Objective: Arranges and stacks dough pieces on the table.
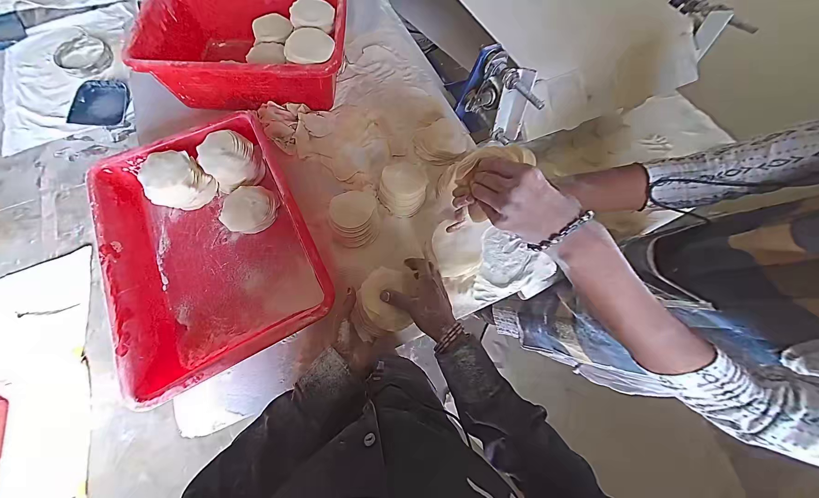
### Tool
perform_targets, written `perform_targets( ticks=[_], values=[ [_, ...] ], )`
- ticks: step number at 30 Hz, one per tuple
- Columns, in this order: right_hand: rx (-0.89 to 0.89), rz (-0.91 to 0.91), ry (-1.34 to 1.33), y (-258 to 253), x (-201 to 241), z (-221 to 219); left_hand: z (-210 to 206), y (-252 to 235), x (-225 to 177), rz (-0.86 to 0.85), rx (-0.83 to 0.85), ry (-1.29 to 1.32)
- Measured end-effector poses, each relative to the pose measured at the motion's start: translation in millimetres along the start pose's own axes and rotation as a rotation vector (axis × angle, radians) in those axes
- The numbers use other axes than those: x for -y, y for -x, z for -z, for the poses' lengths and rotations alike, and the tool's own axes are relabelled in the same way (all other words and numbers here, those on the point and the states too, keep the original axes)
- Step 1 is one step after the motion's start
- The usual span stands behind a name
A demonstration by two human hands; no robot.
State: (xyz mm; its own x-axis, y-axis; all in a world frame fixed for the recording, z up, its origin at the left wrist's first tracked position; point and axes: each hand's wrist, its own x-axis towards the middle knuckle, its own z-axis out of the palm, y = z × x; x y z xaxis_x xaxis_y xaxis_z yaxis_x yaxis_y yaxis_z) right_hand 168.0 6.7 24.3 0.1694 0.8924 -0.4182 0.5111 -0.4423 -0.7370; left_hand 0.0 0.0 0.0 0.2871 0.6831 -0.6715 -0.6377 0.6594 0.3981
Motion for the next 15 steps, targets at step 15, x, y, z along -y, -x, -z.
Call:
perform_targets(
  ticks=[15],
  values=[
    [-0.345, -0.201, -0.772, 32.8, -40.6, -11.7, -55.0, 1.3, -0.7, -0.484, 0.411, -1.79]
  ],
)
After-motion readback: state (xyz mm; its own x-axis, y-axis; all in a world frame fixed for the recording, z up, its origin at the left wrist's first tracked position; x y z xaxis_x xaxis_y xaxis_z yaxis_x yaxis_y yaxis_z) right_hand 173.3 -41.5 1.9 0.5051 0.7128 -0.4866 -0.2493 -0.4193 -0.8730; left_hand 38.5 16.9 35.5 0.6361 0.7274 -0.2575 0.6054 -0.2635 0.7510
